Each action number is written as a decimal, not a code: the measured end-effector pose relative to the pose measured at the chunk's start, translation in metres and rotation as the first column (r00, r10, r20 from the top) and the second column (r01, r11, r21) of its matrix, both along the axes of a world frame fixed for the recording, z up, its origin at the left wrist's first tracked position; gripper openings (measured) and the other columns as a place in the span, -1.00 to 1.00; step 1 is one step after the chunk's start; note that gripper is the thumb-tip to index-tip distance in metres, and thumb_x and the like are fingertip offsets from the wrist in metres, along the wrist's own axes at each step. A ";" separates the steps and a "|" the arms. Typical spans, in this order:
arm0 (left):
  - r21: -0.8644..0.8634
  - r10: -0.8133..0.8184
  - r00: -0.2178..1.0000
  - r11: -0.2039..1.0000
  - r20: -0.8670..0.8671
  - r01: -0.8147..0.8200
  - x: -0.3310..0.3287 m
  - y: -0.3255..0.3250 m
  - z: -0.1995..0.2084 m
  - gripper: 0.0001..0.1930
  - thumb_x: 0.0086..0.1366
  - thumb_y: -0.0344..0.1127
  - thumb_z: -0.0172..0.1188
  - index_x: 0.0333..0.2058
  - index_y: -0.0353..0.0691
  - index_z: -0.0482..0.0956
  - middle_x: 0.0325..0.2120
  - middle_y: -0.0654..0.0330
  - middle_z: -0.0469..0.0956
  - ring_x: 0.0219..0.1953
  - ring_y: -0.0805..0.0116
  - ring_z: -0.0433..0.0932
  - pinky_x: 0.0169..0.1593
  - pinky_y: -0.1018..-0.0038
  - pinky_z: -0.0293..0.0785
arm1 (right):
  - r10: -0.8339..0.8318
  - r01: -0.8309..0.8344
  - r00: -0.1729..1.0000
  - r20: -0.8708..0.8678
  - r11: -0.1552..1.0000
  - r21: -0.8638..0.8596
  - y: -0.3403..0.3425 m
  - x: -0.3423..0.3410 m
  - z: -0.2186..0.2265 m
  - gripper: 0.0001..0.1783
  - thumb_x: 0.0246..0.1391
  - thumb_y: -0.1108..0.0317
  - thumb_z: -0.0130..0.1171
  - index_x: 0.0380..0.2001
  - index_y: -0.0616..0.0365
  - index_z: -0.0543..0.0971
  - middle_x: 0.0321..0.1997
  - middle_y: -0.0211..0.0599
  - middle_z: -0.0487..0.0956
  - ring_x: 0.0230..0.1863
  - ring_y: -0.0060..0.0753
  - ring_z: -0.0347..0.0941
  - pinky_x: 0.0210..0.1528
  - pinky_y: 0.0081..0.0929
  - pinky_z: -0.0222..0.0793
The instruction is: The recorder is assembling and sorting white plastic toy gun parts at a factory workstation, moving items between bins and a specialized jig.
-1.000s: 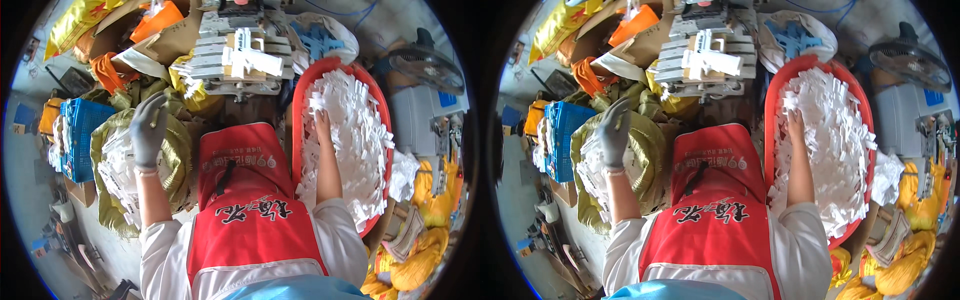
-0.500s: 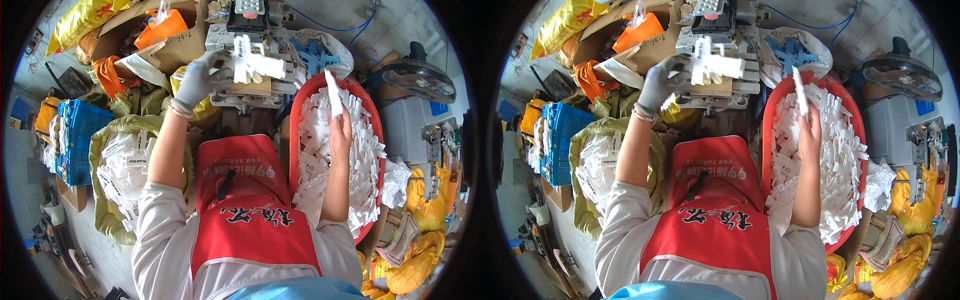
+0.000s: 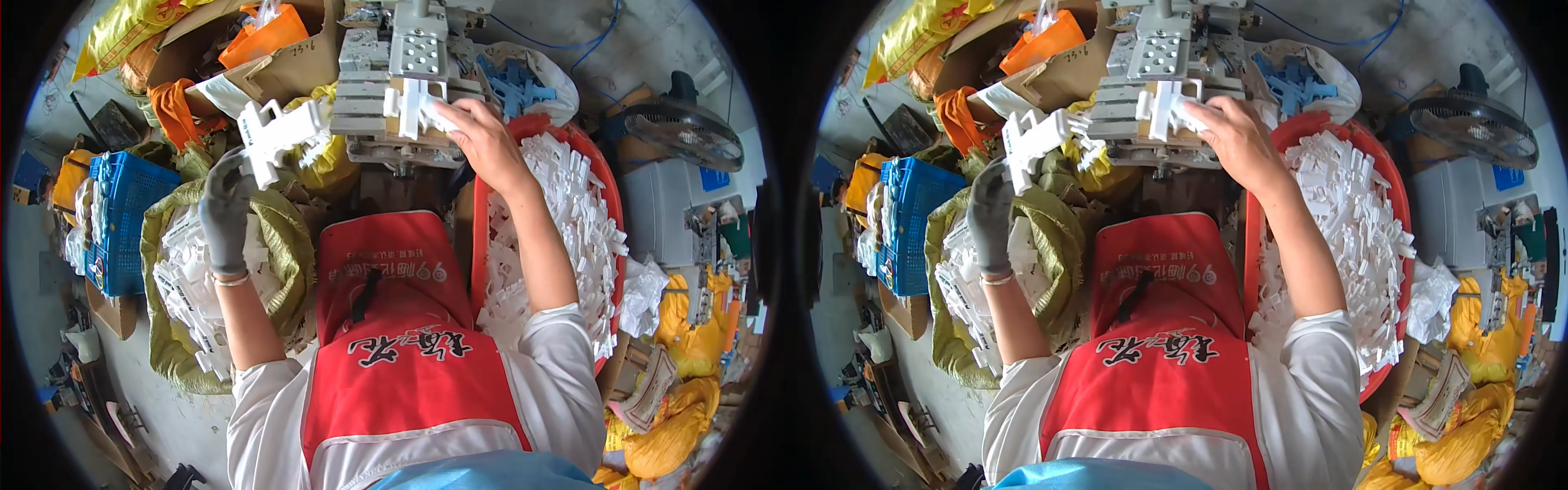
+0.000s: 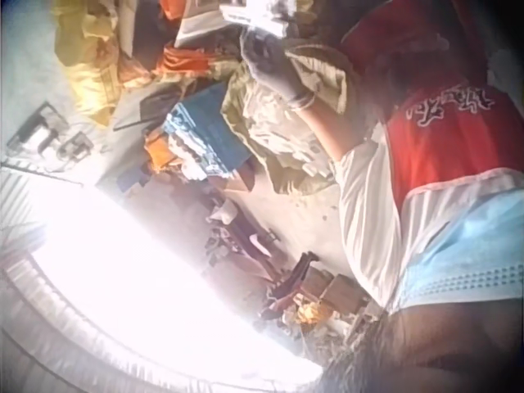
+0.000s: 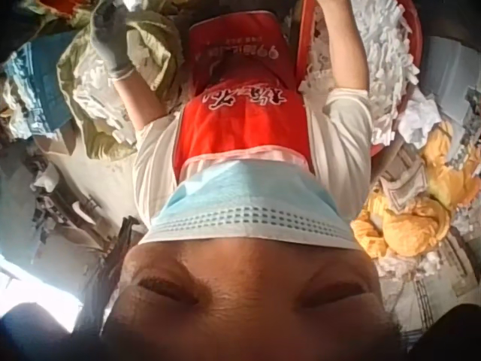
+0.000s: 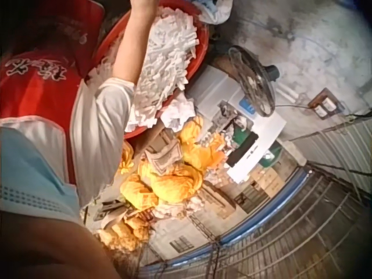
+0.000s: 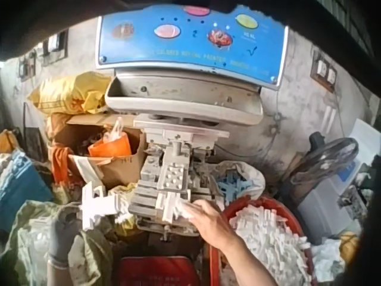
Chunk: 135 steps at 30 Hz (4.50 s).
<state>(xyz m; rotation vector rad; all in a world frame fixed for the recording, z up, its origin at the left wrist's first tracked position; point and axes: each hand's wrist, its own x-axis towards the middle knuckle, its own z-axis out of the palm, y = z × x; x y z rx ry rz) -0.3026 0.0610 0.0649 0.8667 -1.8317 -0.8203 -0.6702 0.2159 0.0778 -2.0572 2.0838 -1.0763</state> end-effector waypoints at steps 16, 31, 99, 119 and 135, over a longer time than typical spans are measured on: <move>-0.284 0.697 0.665 0.717 0.268 -0.637 0.205 0.045 0.002 -0.74 0.32 -0.40 0.17 -0.05 -0.40 0.55 -0.12 0.15 0.57 -0.14 0.39 0.57 -0.03 0.54 0.54 | -0.618 0.600 0.780 -0.096 0.695 0.397 0.154 -0.148 -0.180 -0.74 0.12 0.20 0.13 -0.17 0.05 0.59 -0.14 -0.04 0.59 -0.11 0.02 0.52 -0.07 -0.19 0.43; -0.363 0.847 0.257 0.447 0.465 -0.817 0.285 0.110 -0.057 -0.71 0.23 -0.23 0.19 -0.10 -0.18 0.57 -0.24 0.11 0.63 -0.17 0.18 0.58 -0.05 0.31 0.45 | -0.239 0.573 0.752 -0.614 0.698 0.430 0.198 -0.168 -0.282 -0.22 -0.14 0.25 0.32 0.23 -0.02 0.35 0.26 -0.21 0.39 0.29 -0.04 0.22 0.33 0.00 0.04; -0.021 0.102 0.993 0.994 -0.062 -0.103 0.016 0.017 0.010 -0.69 0.29 -0.57 0.10 0.01 -0.30 0.48 0.04 0.19 0.49 0.00 0.53 0.46 0.03 0.56 0.42 | 0.039 -0.072 0.932 -0.360 0.994 -0.078 0.002 -0.003 0.010 -0.39 -0.07 0.46 0.30 0.13 -0.01 0.47 0.17 -0.27 0.41 0.10 -0.11 0.36 0.18 -0.28 0.29; -0.419 0.818 0.445 0.570 0.364 -0.707 0.277 0.077 -0.024 -0.71 0.30 -0.44 0.06 -0.02 -0.35 0.54 0.07 0.12 0.49 -0.09 0.34 0.57 -0.09 0.53 0.52 | -0.800 0.785 0.592 0.099 0.601 0.150 0.218 -0.108 -0.131 -0.72 0.20 0.17 0.08 -0.15 0.09 0.59 -0.16 -0.09 0.62 -0.15 -0.09 0.57 -0.10 -0.30 0.44; -0.383 0.398 0.705 0.903 0.586 -0.192 0.042 0.064 0.007 -0.70 0.38 -0.27 0.08 0.02 -0.22 0.55 -0.04 0.15 0.60 -0.07 0.34 0.60 -0.01 0.45 0.49 | -0.482 0.716 0.699 -0.529 0.465 0.521 0.250 -0.160 -0.237 -0.52 -0.08 0.34 0.25 0.01 -0.10 0.53 0.23 -0.48 0.37 0.34 -0.21 0.12 0.35 -0.04 -0.02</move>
